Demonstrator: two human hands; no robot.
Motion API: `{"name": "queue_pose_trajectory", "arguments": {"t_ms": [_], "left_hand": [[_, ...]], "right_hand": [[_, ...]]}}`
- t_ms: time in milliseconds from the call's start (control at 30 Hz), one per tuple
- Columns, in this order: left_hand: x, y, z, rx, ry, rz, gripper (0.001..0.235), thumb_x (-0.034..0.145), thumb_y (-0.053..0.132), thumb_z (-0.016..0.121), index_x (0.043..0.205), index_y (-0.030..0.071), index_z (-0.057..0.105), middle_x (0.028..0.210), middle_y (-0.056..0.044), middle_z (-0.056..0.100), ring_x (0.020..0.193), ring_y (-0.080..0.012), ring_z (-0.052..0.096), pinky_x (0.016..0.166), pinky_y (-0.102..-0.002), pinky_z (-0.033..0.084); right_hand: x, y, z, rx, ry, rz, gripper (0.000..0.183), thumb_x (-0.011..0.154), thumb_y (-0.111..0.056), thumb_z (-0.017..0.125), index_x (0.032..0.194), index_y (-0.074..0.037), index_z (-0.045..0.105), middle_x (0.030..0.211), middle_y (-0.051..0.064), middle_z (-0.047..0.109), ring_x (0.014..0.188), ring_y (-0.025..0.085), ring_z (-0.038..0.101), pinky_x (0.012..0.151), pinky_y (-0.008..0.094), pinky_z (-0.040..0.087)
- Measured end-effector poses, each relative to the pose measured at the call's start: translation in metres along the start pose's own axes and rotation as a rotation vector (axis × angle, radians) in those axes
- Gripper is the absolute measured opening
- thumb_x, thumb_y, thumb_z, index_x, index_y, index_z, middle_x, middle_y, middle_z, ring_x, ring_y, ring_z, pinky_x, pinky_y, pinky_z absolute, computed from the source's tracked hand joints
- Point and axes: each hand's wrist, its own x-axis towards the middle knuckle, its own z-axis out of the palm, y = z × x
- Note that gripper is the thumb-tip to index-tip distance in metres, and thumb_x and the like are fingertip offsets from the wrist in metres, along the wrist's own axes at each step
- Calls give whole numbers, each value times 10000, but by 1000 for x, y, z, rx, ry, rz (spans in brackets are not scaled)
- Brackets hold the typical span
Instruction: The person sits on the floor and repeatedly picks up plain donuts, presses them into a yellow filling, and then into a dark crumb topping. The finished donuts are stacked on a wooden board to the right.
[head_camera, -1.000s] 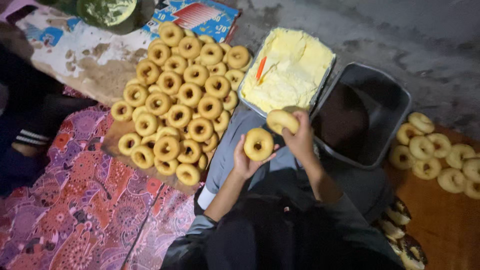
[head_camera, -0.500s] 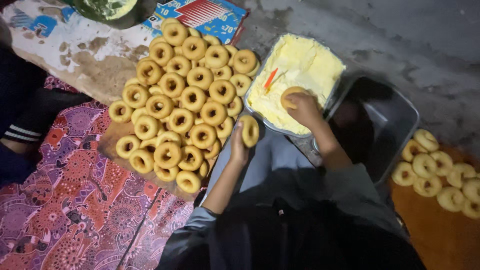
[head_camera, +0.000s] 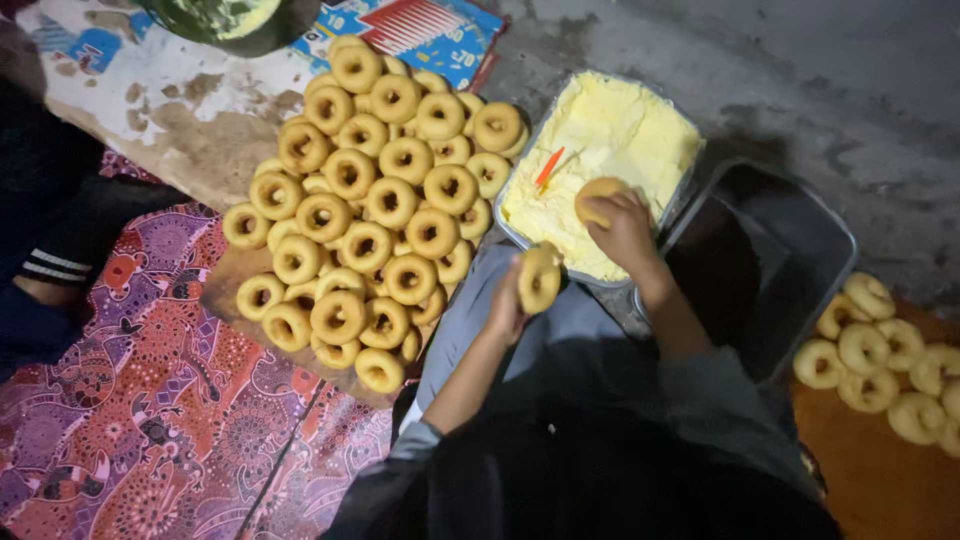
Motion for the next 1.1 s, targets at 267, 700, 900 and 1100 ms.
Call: {"name": "queue_pose_trajectory", "arguments": {"t_ms": [267, 700, 900, 1100], "left_hand": [[-13, 19, -17, -420, 5, 49, 677, 976, 694, 430, 1310, 129, 596, 1129, -56, 666, 1038, -232, 691, 879, -425, 600], [-45, 38, 2, -462, -97, 213, 594, 1053, 571, 414, 1325, 76, 600, 1214, -113, 696, 1116, -253, 679, 990, -433, 561], [-68, 57, 0, -438, -172, 431, 513, 1099, 486, 441, 1325, 51, 593, 1252, -141, 662, 1157, -272, 648, 1022, -451, 537], [-120, 89, 25, 112, -296, 900, 372, 990, 308, 504, 1249, 57, 596, 1440, -174, 588, 1369, -331, 531, 1192, -458, 389]], "right_hand": [[-16, -35, 2, 35, -46, 40, 374, 821, -93, 801, 1192, -93, 754, 1120, 144, 725, 1089, 350, 659, 991, 442, 509], [-36, -136, -27, 253, 60, -322, 499, 768, -65, 766, 1256, -1, 683, 1158, 166, 698, 1131, 347, 630, 1060, 502, 454], [-48, -168, -46, 164, 189, -214, 443, 788, -7, 766, 1225, -56, 716, 1147, 125, 703, 1102, 328, 625, 1013, 439, 522], [-83, -193, -48, 489, -17, -138, 328, 754, -169, 868, 1030, -95, 709, 1167, 128, 656, 1104, 287, 646, 937, 426, 534]]}}
